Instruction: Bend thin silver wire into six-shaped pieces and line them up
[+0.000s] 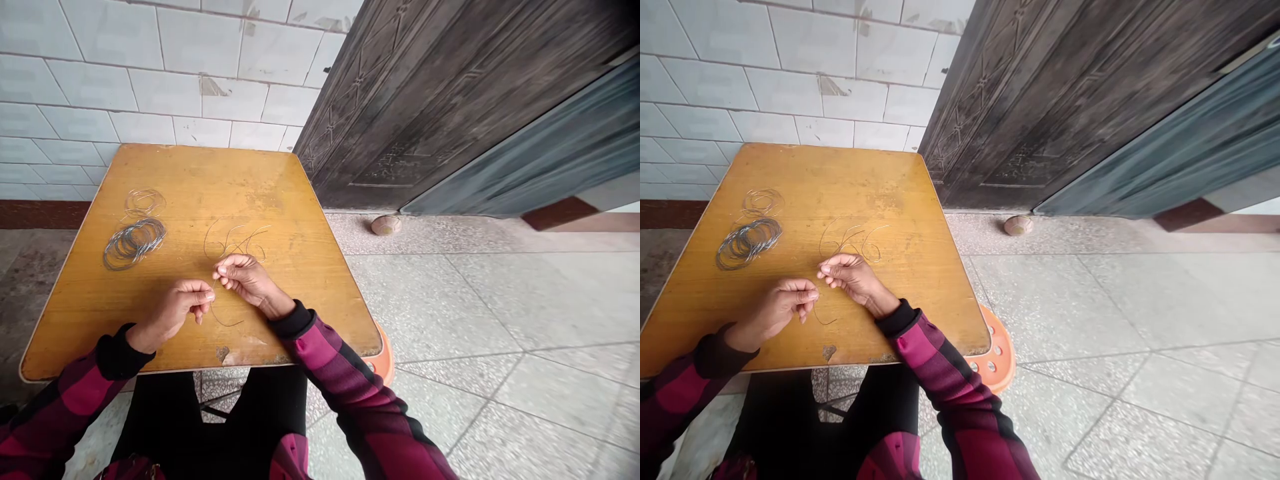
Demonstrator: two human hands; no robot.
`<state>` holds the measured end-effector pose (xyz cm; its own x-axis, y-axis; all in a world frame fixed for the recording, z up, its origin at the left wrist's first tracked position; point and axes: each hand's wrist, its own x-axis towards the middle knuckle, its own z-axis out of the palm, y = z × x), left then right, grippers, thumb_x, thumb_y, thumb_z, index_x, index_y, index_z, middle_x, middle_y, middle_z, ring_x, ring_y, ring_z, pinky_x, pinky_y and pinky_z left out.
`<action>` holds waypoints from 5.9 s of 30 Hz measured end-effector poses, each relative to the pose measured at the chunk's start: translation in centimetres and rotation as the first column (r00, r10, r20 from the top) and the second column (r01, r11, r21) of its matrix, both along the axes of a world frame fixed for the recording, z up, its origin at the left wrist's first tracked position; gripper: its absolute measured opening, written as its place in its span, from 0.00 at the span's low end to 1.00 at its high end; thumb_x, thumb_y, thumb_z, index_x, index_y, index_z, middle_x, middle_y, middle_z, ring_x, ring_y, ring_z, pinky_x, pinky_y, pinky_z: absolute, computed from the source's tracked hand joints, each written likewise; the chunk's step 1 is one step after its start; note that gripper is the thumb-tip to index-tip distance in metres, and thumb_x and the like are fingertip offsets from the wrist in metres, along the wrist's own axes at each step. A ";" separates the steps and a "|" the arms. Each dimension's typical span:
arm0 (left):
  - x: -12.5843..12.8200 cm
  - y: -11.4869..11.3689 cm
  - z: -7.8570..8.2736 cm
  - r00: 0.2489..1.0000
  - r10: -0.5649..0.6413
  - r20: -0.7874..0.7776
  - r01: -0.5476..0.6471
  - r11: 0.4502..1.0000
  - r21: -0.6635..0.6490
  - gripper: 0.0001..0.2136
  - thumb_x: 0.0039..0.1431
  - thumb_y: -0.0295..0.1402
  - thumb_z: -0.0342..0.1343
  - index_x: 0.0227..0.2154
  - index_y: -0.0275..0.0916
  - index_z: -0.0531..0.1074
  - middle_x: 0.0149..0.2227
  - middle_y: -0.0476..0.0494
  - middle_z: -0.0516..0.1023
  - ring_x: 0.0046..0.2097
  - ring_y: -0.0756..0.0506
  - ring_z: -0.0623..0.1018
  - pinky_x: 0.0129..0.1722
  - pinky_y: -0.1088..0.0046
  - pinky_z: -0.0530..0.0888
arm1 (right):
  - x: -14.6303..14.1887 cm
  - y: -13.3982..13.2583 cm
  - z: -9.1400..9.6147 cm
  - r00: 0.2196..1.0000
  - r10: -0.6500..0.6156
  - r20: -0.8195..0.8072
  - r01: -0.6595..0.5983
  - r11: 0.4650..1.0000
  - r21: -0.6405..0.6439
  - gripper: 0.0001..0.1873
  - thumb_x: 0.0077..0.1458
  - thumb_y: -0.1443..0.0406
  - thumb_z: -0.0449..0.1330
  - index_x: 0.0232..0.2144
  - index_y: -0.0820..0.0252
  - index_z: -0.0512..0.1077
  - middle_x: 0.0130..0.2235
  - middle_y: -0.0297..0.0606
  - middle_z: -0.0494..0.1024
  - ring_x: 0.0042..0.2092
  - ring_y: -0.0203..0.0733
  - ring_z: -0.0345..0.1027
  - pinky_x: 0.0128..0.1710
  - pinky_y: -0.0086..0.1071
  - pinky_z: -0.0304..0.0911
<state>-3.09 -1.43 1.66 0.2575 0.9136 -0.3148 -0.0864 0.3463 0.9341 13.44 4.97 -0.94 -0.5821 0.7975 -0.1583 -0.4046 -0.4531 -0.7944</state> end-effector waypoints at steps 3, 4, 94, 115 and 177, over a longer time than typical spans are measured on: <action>-0.1 -0.1 0.1 1.000 -0.014 -0.011 0.014 1.000 0.000 0.13 0.43 0.40 0.64 0.16 0.36 0.70 0.17 0.50 0.67 0.19 0.53 0.65 0.19 0.76 0.64 | 0.6 0.5 0.0 0.999 0.019 -0.033 -0.019 1.000 -0.019 0.13 0.37 0.63 0.75 0.26 0.62 0.79 0.26 0.33 0.81 0.23 0.24 0.70 0.24 0.16 0.67; -0.1 -0.1 0.1 1.000 -0.016 -0.016 0.016 1.000 0.003 0.13 0.43 0.40 0.63 0.16 0.36 0.70 0.16 0.50 0.67 0.19 0.53 0.65 0.19 0.76 0.64 | 0.7 0.7 -0.1 0.999 0.014 -0.043 -0.015 1.000 -0.026 0.13 0.38 0.63 0.75 0.27 0.63 0.78 0.26 0.32 0.81 0.23 0.24 0.71 0.24 0.15 0.67; -2.7 1.6 -0.6 0.912 0.046 0.407 -0.046 0.999 -0.009 0.15 0.50 0.41 0.67 0.24 0.31 0.78 0.26 0.40 0.80 0.24 0.51 0.74 0.22 0.77 0.70 | -0.5 -2.7 2.5 0.415 -0.818 0.398 -0.646 0.043 0.762 0.22 0.62 0.75 0.49 0.55 0.61 0.69 0.33 0.39 0.72 0.31 0.36 0.62 0.25 0.29 0.55; -3.8 1.9 -0.2 0.919 -0.020 0.394 0.035 0.999 -0.032 0.13 0.50 0.41 0.67 0.26 0.34 0.79 0.28 0.40 0.81 0.21 0.53 0.73 0.20 0.79 0.69 | -0.3 -2.9 2.6 0.451 -0.865 0.218 -0.562 -0.086 0.823 0.16 0.64 0.73 0.48 0.45 0.62 0.73 0.29 0.36 0.74 0.28 0.35 0.63 0.24 0.31 0.55; -3.8 2.0 0.8 0.984 -0.020 0.178 -0.033 0.955 0.294 0.11 0.54 0.39 0.64 0.26 0.36 0.80 0.28 0.44 0.78 0.28 0.51 0.72 0.31 0.74 0.68 | -2.3 -1.9 1.5 0.971 -0.066 -0.229 0.015 0.976 -0.219 0.08 0.48 0.67 0.71 0.30 0.64 0.77 0.26 0.31 0.81 0.23 0.25 0.73 0.24 0.14 0.70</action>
<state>-6.89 0.59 2.43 0.2782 0.9603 0.0185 -0.2615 0.0572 0.9635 11.10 3.12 0.60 -0.5913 0.7833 -0.1918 -0.5885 -0.5817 -0.5615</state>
